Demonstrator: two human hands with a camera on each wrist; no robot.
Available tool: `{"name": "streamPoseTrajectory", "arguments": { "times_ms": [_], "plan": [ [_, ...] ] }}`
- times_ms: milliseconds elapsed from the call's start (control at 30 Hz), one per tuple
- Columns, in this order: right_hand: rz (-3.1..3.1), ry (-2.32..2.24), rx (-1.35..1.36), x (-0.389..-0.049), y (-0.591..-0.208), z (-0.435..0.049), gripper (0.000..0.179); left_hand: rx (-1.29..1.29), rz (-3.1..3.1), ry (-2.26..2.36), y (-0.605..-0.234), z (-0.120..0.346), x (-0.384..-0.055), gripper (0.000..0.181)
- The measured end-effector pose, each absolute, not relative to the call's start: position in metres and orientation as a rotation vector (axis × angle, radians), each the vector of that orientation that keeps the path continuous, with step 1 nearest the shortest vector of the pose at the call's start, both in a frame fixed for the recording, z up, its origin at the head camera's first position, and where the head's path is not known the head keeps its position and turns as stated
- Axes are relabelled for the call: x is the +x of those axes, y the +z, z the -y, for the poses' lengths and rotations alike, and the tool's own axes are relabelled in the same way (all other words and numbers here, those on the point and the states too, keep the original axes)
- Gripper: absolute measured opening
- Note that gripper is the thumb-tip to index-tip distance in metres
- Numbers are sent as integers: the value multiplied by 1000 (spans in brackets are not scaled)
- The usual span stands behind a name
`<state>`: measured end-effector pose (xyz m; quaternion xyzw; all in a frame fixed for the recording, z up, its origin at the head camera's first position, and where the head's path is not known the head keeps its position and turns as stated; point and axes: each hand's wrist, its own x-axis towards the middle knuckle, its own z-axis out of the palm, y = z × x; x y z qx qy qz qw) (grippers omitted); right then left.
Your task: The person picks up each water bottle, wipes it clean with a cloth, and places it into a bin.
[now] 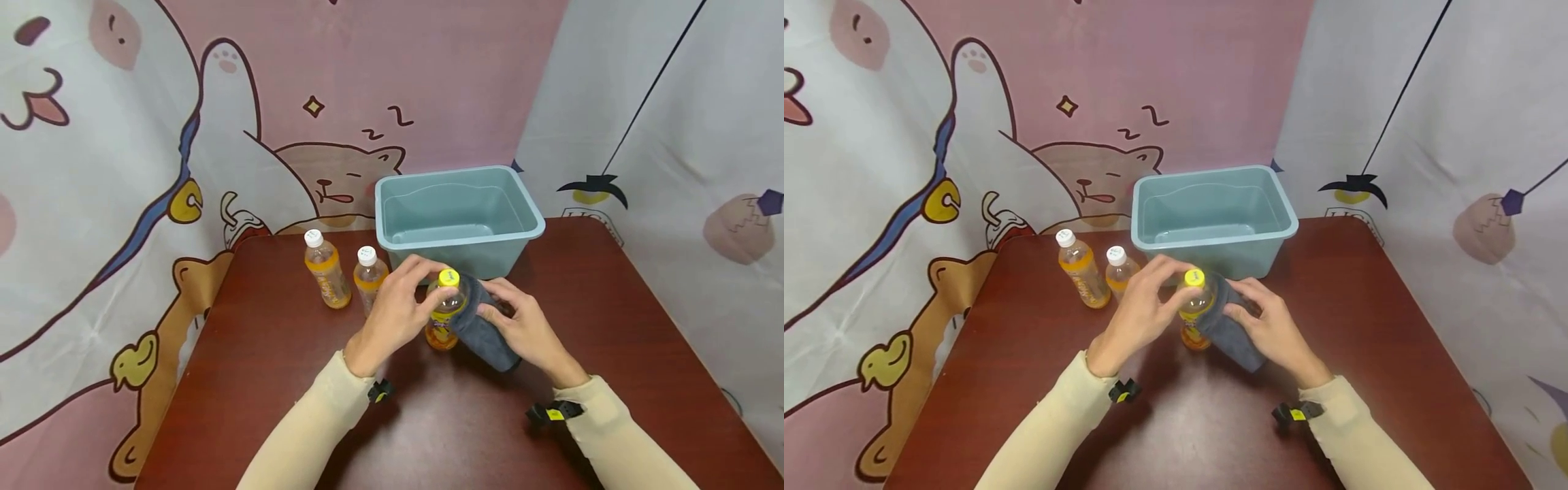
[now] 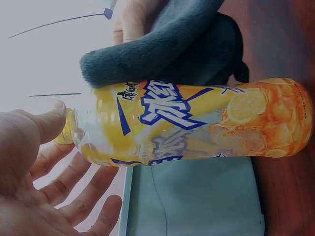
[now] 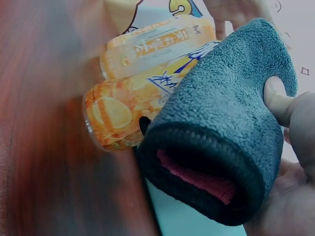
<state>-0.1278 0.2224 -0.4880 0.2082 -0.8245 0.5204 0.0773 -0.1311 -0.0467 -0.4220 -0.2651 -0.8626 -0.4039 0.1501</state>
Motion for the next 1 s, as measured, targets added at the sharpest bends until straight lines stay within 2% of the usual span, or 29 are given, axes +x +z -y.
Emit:
{"name": "streamPoseTrajectory", "arguments": {
  "times_ms": [267,600,1000],
  "plan": [
    [2473,1556,614,-129,-471,-222,45,-750,2471,-1166,-421,46,-134,34],
    [2427,1419,711,-128,-455,-217,56,-761,2483,-1192,-423,45,-131,36],
    [2470,1224,757,-127,-444,-215,52,-756,2478,-1189,-423,46,-132,37]
  ]
}}
